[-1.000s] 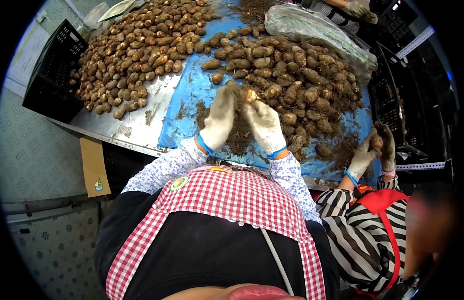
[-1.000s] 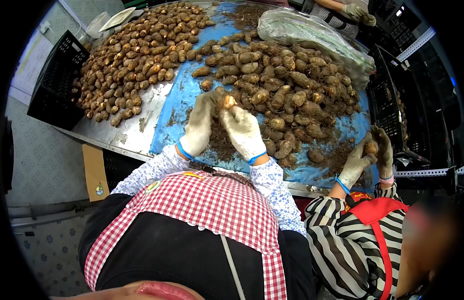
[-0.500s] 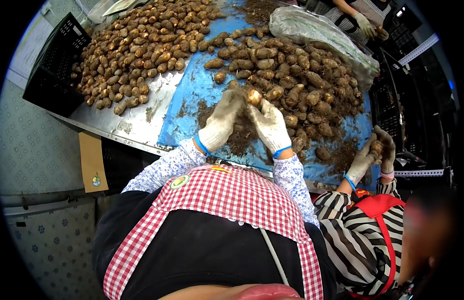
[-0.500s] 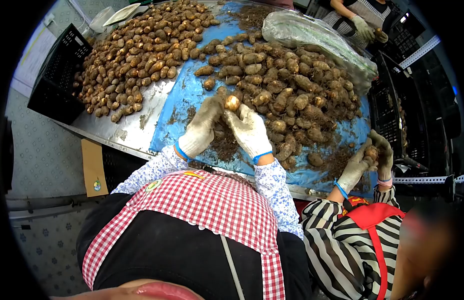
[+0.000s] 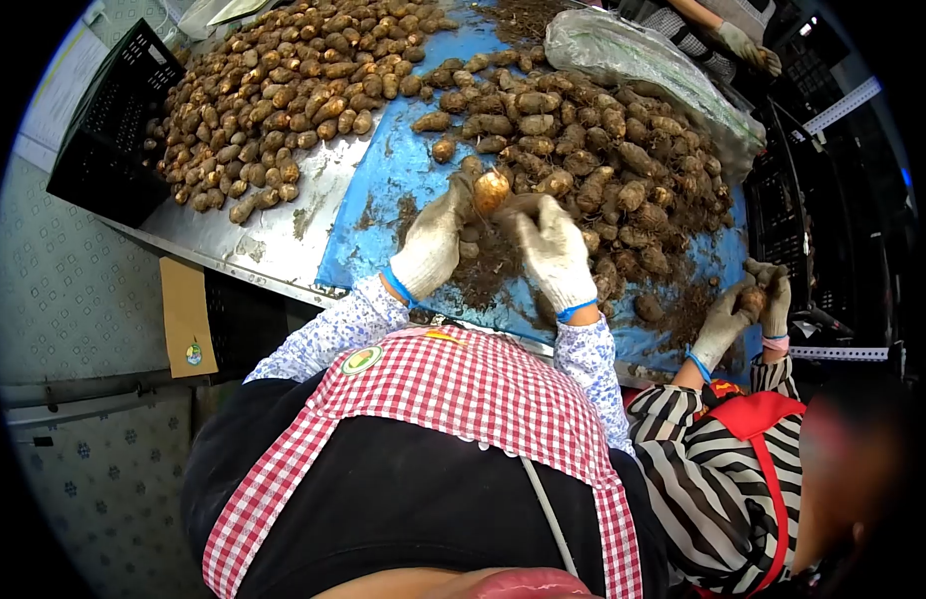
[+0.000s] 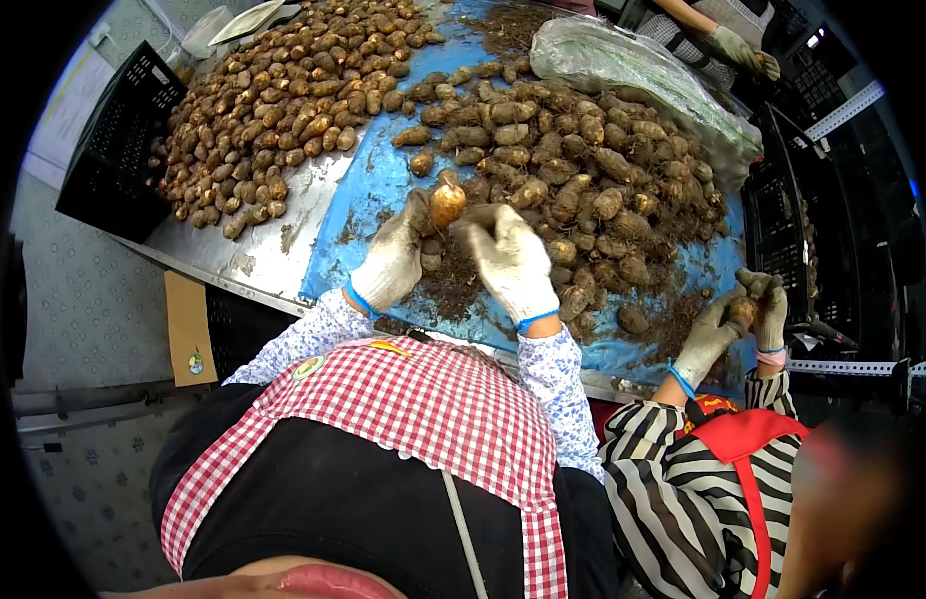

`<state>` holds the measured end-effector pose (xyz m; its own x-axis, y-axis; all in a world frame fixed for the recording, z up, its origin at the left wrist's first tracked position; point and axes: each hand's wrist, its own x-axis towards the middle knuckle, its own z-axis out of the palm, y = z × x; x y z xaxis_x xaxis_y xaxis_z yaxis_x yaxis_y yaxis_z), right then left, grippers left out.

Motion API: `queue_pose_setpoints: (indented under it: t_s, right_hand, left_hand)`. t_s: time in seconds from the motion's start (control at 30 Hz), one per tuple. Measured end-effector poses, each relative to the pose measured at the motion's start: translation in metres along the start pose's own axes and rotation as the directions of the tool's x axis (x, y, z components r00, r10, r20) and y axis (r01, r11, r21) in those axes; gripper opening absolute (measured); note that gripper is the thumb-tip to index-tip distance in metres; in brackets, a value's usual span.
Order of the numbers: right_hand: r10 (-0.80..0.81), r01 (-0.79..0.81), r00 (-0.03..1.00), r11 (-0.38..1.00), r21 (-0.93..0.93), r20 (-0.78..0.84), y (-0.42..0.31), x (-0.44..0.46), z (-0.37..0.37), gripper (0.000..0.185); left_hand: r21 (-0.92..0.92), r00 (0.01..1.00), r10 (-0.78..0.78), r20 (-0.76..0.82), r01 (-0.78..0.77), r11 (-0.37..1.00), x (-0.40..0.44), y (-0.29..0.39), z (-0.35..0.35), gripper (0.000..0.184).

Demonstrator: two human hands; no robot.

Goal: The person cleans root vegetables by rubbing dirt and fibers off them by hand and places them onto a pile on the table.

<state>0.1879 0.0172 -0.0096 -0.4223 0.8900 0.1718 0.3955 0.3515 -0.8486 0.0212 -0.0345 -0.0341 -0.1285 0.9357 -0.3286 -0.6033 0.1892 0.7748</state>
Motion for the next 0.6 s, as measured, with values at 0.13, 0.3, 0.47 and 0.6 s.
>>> queue_pose_setpoints:
  t_s: [0.13, 0.3, 0.47, 0.6]
  right_hand:
    - [0.103, -0.059, 0.982, 0.963, -0.263, 0.158, -0.016, 0.004, 0.007, 0.016]
    - [-0.024, 0.020, 1.000, 0.944, -0.331, -0.009, 0.013, -0.007, 0.019, 0.012]
    - [-0.200, 0.195, 0.963, 0.980, -0.045, -0.181, 0.010, -0.010, 0.008, 0.034]
    - [-0.279, 0.263, 0.950, 0.956, -0.128, -0.138, -0.011, -0.004, 0.007, 0.034]
  left_hand:
    - [0.298, 0.979, 0.042, -0.198, 0.020, 0.954, -0.007, -0.003, 0.006, 0.059]
    - [-0.330, 0.978, -0.202, 0.048, 0.206, 0.921, -0.001, 0.016, -0.001, 0.048]
    - [-0.170, 0.979, -0.126, 0.163, 0.153, 0.973, 0.009, 0.010, -0.017, 0.048]
    - [-0.243, 0.898, -0.194, 0.395, 0.305, 0.921, 0.003, 0.008, -0.018, 0.046]
